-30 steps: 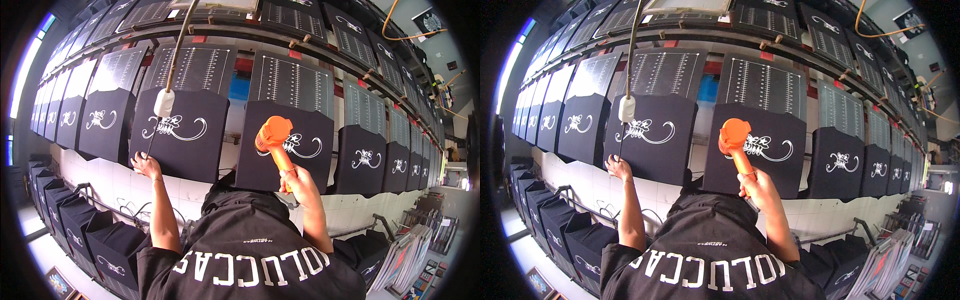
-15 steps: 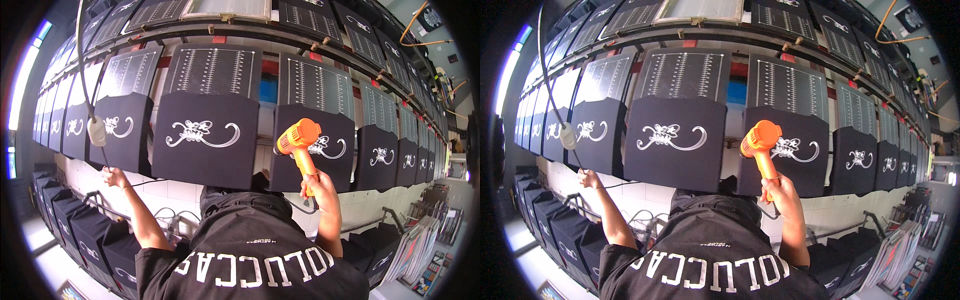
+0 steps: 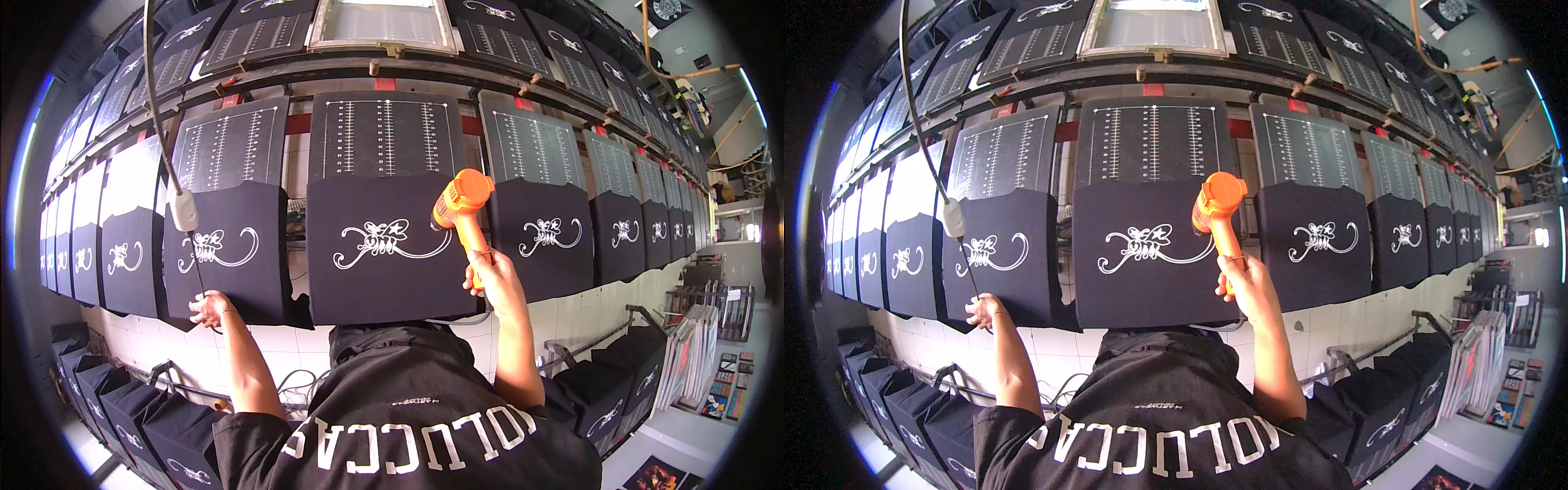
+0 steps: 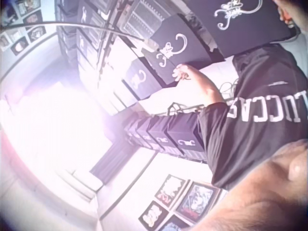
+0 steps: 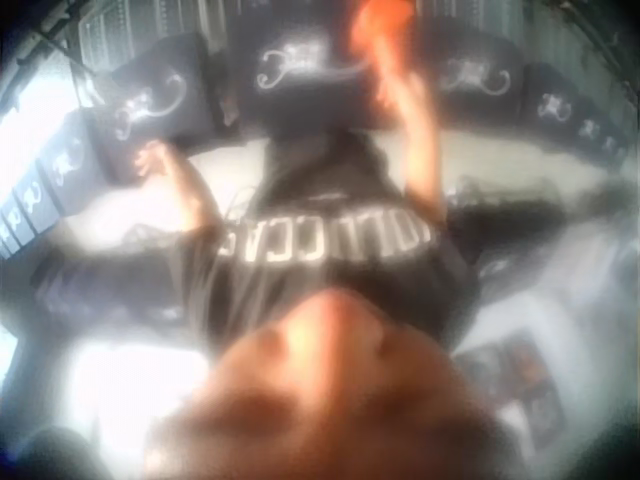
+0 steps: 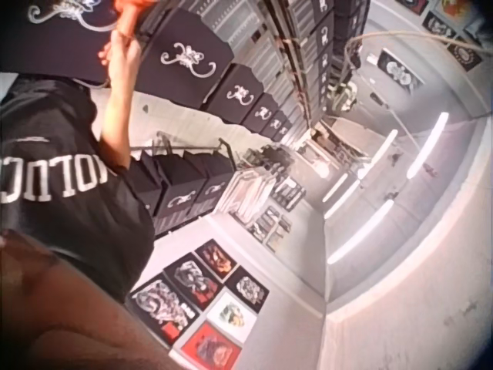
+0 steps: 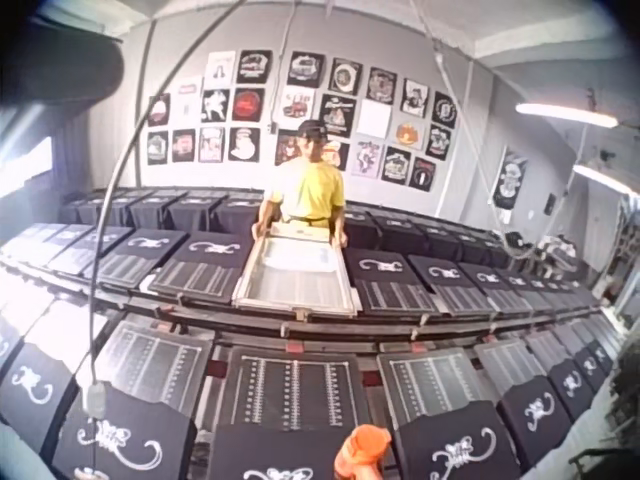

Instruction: The person uses a heat gun to dry ink on black t-shirts mounted on printing pallets, moving from one pallet to the next along two parallel rows. They occasionally touch the printed designs to check if the ink is dry.

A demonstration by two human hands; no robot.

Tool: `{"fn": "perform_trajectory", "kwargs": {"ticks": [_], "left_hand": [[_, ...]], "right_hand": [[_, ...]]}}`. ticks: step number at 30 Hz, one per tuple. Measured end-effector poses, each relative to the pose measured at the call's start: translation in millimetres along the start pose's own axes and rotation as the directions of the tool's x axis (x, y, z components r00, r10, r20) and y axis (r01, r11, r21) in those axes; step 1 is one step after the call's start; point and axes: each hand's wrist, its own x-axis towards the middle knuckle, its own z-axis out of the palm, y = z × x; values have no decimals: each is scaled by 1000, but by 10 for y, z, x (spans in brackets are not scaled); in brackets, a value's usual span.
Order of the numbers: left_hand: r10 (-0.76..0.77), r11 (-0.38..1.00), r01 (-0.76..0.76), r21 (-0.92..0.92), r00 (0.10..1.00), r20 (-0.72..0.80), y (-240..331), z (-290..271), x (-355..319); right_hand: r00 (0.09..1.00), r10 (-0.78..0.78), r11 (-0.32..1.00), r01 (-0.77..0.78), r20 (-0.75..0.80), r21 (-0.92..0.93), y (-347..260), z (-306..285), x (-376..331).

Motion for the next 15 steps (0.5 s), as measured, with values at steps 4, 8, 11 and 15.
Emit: {"fn": "perform_trajectory", "kwargs": {"ticks": [4, 8, 11, 15], "left_hand": [[34, 996, -39, 77, 998, 58, 150, -208, -174], [-11, 994, 9, 105, 1000, 18, 180, -301, -143], [-38, 993, 38, 115, 999, 4, 193, -267, -129], [-51, 993, 44, 112, 997, 55, 258, -360, -182]], "right_hand": [[999, 21, 1000, -21, -29, -8, -6, 63, -2], [1000, 9, 999, -9, -4, -39, -52, 123, 10], [999, -15, 998, 13, -35, -63, -69, 164, 11], [999, 5, 999, -7, -44, -34, -25, 67, 50]]}}
